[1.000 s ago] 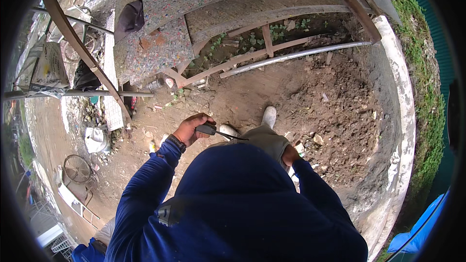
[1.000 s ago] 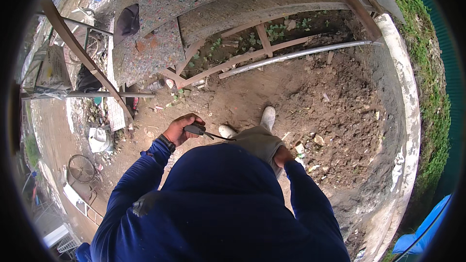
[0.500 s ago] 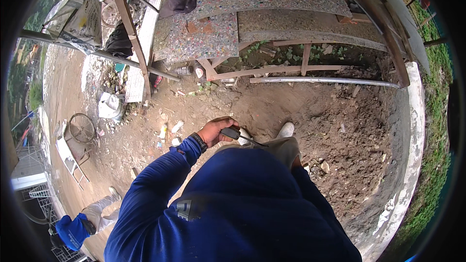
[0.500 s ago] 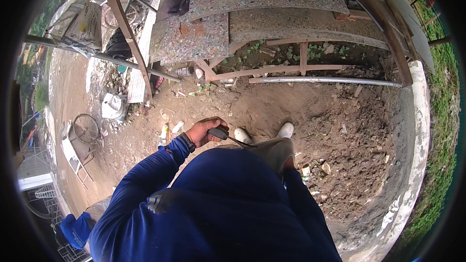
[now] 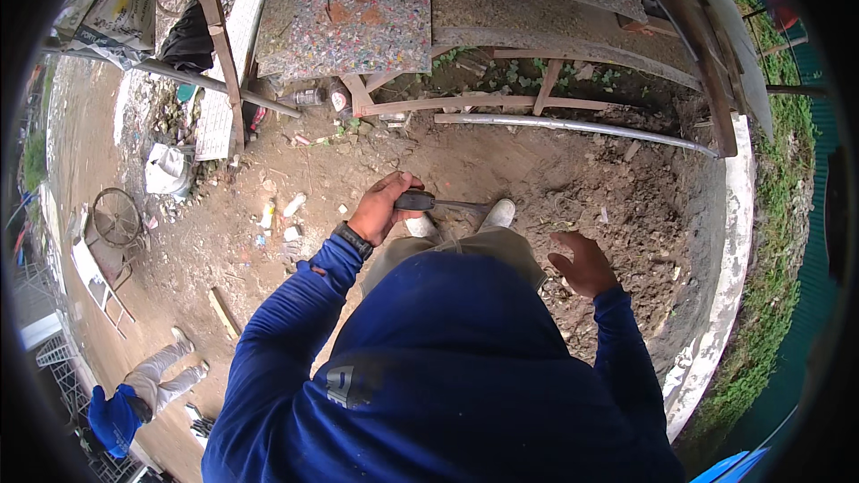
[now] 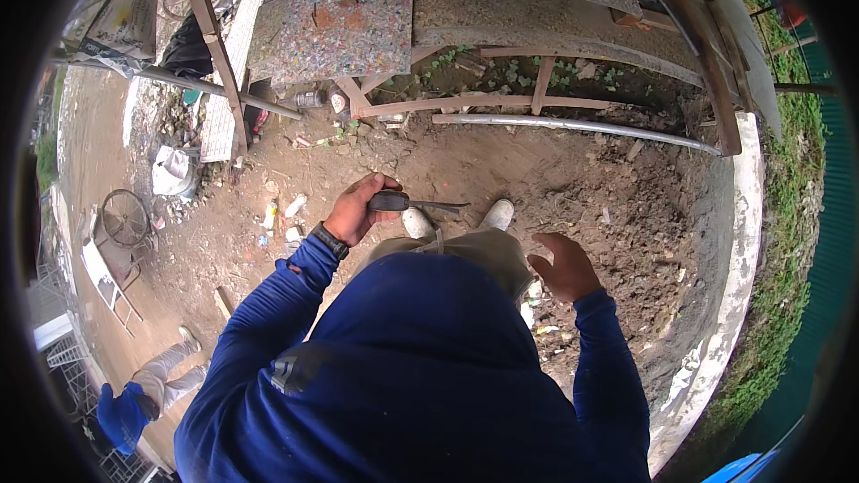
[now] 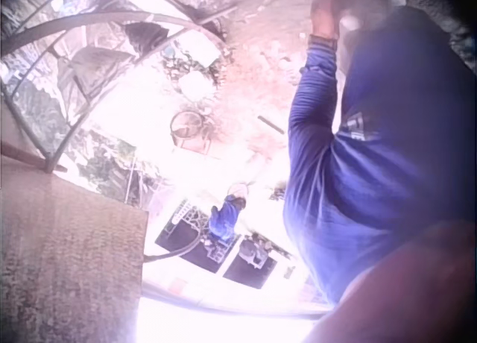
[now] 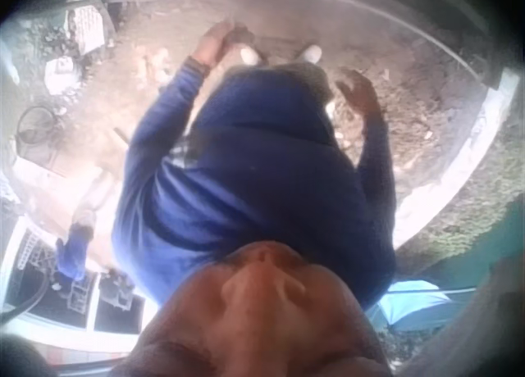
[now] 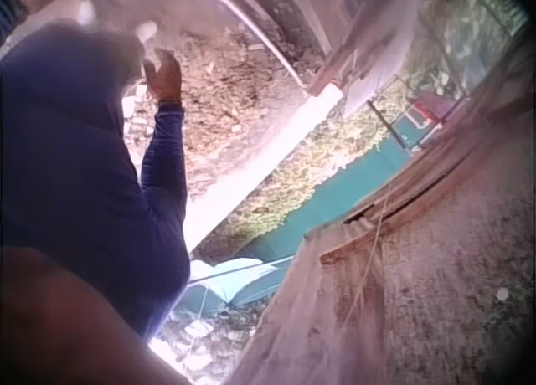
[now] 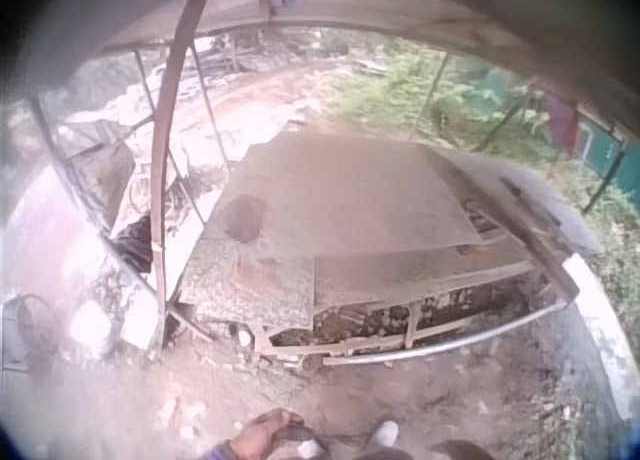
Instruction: The person measures a wooden plank with a tape measure and marks it with a pencil. They then use a hand saw to cut the plank along the marked line. The person repositions the plank and repeats the measuring and cutting process.
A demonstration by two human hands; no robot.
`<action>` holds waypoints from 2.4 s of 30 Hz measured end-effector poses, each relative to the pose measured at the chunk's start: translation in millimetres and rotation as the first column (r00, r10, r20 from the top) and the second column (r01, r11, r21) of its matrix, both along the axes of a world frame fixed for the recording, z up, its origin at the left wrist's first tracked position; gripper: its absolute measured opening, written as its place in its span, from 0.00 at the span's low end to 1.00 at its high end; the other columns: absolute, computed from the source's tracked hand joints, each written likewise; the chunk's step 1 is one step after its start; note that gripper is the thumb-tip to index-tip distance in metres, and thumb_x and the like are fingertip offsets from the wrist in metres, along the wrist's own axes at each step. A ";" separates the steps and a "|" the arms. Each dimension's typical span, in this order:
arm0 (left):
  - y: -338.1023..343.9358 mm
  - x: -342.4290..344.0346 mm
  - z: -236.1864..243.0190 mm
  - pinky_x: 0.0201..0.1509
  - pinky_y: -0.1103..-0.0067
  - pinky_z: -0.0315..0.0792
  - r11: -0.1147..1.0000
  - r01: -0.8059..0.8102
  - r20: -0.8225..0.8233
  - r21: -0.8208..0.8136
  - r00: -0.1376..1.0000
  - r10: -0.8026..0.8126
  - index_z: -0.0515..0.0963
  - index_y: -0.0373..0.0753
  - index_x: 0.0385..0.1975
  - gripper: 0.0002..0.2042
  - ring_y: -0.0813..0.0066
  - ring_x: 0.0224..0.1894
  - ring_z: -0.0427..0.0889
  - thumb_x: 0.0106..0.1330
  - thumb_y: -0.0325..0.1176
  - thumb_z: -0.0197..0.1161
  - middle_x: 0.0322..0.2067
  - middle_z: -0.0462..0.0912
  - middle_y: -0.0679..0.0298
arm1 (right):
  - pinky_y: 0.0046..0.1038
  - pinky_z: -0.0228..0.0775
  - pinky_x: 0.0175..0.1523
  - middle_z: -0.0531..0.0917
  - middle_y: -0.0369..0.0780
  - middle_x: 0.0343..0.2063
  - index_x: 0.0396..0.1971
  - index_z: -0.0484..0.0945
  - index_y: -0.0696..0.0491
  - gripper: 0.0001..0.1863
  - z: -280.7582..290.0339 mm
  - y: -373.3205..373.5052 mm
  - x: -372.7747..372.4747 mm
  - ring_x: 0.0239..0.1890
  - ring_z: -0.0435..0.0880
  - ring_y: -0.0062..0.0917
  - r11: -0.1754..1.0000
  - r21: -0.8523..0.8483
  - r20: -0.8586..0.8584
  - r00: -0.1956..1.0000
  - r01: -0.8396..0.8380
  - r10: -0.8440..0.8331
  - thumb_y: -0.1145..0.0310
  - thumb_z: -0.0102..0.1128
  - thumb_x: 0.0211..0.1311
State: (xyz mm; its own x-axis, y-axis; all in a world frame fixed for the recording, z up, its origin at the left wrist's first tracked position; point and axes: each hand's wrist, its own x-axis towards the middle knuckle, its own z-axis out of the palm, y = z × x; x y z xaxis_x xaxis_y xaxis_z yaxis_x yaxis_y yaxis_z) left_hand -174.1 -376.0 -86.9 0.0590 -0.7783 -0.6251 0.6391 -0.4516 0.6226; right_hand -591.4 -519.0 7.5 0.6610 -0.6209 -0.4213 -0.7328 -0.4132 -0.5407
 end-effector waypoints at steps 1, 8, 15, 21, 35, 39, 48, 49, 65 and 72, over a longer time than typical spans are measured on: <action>-8.0 -7.0 3.1 0.54 0.70 0.89 1.000 0.006 -0.042 0.027 0.999 -0.005 0.80 0.35 0.57 0.22 0.66 0.52 0.91 0.87 0.51 0.55 0.53 0.87 0.56 | 0.43 0.76 0.70 0.87 0.54 0.58 0.62 0.82 0.61 0.27 12.0 -5.9 31.4 0.63 0.85 0.49 0.992 0.053 0.167 0.978 0.116 -0.123 0.59 0.71 0.70; -33.9 -63.9 27.6 0.60 0.65 0.88 0.982 0.081 -0.434 -0.169 0.889 -0.148 0.71 0.36 0.69 0.33 0.60 0.55 0.91 0.84 0.62 0.51 0.59 0.84 0.51 | 0.44 0.78 0.65 0.78 0.48 0.61 0.66 0.77 0.56 0.35 8.3 10.8 170.7 0.61 0.82 0.49 0.986 -0.116 0.404 0.901 -0.120 0.157 0.60 0.77 0.61; 6.7 -48.9 46.7 0.50 0.72 0.87 0.944 0.286 -0.200 -0.164 0.928 -0.315 0.58 0.40 0.83 0.29 0.62 0.44 0.92 0.88 0.40 0.56 0.58 0.83 0.54 | 0.39 0.74 0.66 0.75 0.48 0.58 0.60 0.81 0.60 0.26 -48.0 8.1 146.7 0.61 0.80 0.42 0.986 0.068 0.455 0.884 -0.149 0.102 0.55 0.70 0.74; 13.4 -38.3 42.1 0.40 0.78 0.85 0.942 0.314 -0.082 -0.115 0.942 -0.324 0.64 0.44 0.78 0.24 0.73 0.33 0.90 0.88 0.40 0.56 0.45 0.87 0.60 | 0.41 0.72 0.68 0.81 0.53 0.55 0.58 0.81 0.63 0.32 -34.0 17.7 168.8 0.61 0.80 0.44 0.947 0.246 0.326 0.938 -0.205 0.118 0.46 0.63 0.77; 7.1 -6.8 57.9 0.31 0.82 0.80 0.949 0.234 0.236 -0.213 0.954 -0.183 0.72 0.40 0.50 0.07 0.79 0.27 0.86 0.85 0.34 0.61 0.34 0.83 0.66 | 0.38 0.77 0.58 0.87 0.50 0.51 0.71 0.70 0.60 0.36 -6.7 2.1 219.4 0.50 0.87 0.36 0.830 0.457 0.513 0.857 -0.319 0.047 0.56 0.68 0.70; 7.6 -1.0 56.2 0.29 0.83 0.72 0.933 0.239 0.423 -0.268 0.900 -0.108 0.74 0.39 0.41 0.05 0.85 0.24 0.75 0.83 0.28 0.63 0.31 0.81 0.69 | 0.41 0.77 0.55 0.86 0.53 0.47 0.63 0.77 0.62 0.33 -6.1 15.6 232.1 0.46 0.86 0.41 0.858 0.456 0.332 0.940 -0.235 0.081 0.50 0.68 0.71; 16.9 157.2 75.5 0.37 0.79 0.75 0.865 -0.362 0.063 -0.347 0.911 0.407 0.79 0.41 0.43 0.01 0.80 0.28 0.74 0.81 0.28 0.62 0.43 0.84 0.65 | 0.37 0.79 0.49 0.89 0.46 0.41 0.55 0.85 0.58 0.28 -49.1 -37.7 -0.8 0.41 0.87 0.31 0.924 0.337 -0.256 0.962 0.182 -0.096 0.48 0.70 0.70; 19.3 189.9 79.0 0.37 0.79 0.75 0.836 -0.417 0.051 -0.357 0.884 0.464 0.79 0.41 0.44 0.02 0.80 0.28 0.74 0.82 0.29 0.61 0.42 0.84 0.65 | 0.38 0.76 0.45 0.86 0.42 0.33 0.48 0.87 0.57 0.25 -46.4 -39.4 -43.3 0.37 0.83 0.28 0.912 0.330 -0.245 0.955 0.244 -0.167 0.47 0.68 0.72; -225.8 150.3 -0.3 0.33 0.70 0.83 0.775 -0.580 -0.103 -0.252 0.812 0.574 0.80 0.38 0.48 0.06 0.71 0.29 0.83 0.85 0.32 0.58 0.32 0.82 0.64 | 0.39 0.71 0.37 0.82 0.42 0.23 0.35 0.85 0.57 0.23 -46.1 -37.9 -334.4 0.26 0.77 0.27 0.588 -0.381 -0.103 0.599 0.713 -0.794 0.50 0.63 0.79; -304.9 134.5 13.8 0.32 0.72 0.71 0.744 -0.644 -0.034 -0.177 0.760 0.649 0.80 0.40 0.43 0.06 0.75 0.29 0.73 0.84 0.33 0.59 0.30 0.75 0.68 | 0.33 0.69 0.30 0.79 0.35 0.20 0.29 0.81 0.54 0.24 -5.8 -34.8 -437.7 0.23 0.77 0.20 0.438 -0.404 -0.097 0.439 0.803 -0.893 0.50 0.58 0.82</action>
State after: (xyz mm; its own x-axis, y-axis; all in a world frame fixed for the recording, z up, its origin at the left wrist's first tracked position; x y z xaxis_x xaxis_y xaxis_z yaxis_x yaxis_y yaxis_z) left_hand -39.6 -680.9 -73.1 0.6019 -0.6387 -0.4793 0.7207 0.1761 0.6705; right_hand -1029.1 -553.9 1.6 -0.3785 -0.9045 -0.1964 -0.8713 0.4197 -0.2542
